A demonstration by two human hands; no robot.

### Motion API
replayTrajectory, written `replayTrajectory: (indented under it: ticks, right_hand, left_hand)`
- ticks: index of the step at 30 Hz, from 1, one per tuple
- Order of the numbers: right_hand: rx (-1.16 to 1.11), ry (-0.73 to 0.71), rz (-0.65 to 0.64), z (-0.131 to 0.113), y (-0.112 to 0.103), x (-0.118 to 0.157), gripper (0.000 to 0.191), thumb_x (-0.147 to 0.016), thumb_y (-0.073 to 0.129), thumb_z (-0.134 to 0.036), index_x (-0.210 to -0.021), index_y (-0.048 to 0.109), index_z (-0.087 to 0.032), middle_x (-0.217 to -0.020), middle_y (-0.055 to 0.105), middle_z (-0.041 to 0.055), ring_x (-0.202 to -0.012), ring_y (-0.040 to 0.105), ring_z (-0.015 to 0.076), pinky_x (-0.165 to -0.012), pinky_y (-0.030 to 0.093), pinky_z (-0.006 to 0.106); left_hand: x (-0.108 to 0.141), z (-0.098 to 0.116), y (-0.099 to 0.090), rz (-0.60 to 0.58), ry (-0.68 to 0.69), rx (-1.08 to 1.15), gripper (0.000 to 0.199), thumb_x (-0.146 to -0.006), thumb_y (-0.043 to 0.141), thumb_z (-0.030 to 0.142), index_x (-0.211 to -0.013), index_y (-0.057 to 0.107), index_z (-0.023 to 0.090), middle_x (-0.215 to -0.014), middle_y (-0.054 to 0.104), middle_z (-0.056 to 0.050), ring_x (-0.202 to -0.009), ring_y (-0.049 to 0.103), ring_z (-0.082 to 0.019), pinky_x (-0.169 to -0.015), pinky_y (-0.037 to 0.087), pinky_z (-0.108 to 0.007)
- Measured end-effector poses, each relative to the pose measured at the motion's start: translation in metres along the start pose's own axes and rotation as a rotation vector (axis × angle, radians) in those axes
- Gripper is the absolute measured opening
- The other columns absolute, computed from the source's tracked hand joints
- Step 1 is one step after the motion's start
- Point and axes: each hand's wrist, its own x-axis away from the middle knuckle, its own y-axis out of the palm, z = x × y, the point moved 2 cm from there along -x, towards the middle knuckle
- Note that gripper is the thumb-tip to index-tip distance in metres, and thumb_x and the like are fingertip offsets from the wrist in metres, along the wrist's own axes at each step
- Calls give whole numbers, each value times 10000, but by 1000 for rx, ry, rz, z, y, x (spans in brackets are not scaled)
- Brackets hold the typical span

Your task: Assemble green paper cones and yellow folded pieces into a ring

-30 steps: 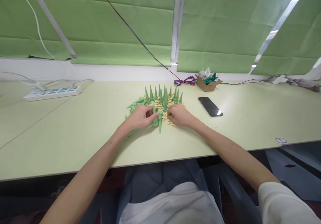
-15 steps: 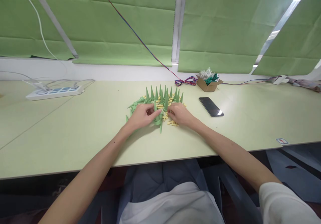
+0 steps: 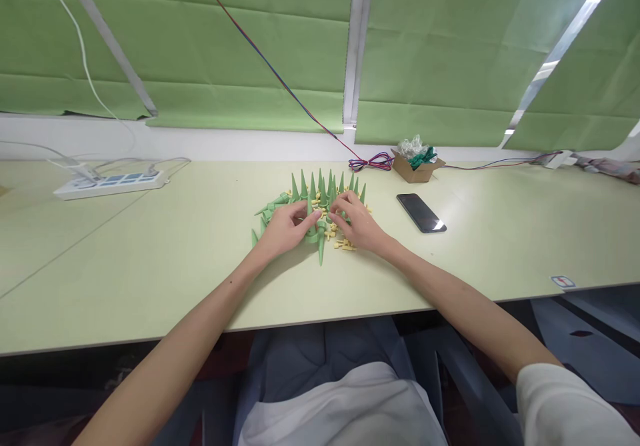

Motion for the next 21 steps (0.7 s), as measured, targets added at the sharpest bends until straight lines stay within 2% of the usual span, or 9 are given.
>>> replayTrajectory:
  ticks: [2, 5, 11, 14, 18, 21]
  right_hand:
    - [-15, 19, -9, 0, 0, 0, 141, -1008, 446, -264, -933, 538, -187, -983, 529, 82, -864, 516, 180, -759, 435, 297]
    - [-1, 26, 13, 0, -1, -1, 162, -1014, 446, -280, -906, 532, -194, -888, 572, 54, -801, 510, 172, -732, 407, 289]
    - [-20, 7, 39, -4, -1, -2, 154, -984, 534, -280, -890, 603, -180, -868, 624, 58, -782, 553, 163, -730, 436, 281]
    - [-42, -67, 54, -3, 0, -2, 155, -983, 548, -267, -925, 655, -171, -912, 650, 81, -817, 599, 166, -743, 475, 284]
    - [-56, -193, 86, -2, 2, -1, 194, -1002, 523, -248, -991, 700, -170, -927, 670, 86, -827, 623, 160, -746, 498, 287]
    - [-57, -218, 90, -3, 2, 0, 209, -1008, 514, -245, -1032, 708, -174, -911, 675, 81, -794, 618, 151, -735, 512, 288]
  left_hand:
    - [0, 0, 1, -30, -22, 58, 421, -902, 563, 539, -689, 429, 202, -653, 641, -1, -413, 448, -90, -432, 362, -269]
    - [0, 0, 1, -66, -66, 120, 365, -903, 570, 530, -765, 499, 199, -595, 618, 12, -401, 485, -108, -436, 380, -272]
    - [-2, -4, 0, -110, -57, 276, 303, -888, 617, 457, -1002, 571, 180, -650, 641, 8, -536, 592, -141, -599, 510, -301]
    - [-3, -6, 1, -106, -54, 277, 291, -881, 632, 455, -960, 575, 181, -624, 631, 13, -505, 570, -131, -571, 488, -287]
    - [-3, -9, 1, -74, -71, 221, 313, -862, 659, 476, -812, 542, 191, -556, 605, 21, -434, 512, -114, -475, 397, -257]
    - [-3, -9, 1, -46, -82, 224, 330, -851, 671, 482, -781, 523, 196, -534, 590, 27, -419, 492, -109, -449, 360, -248]
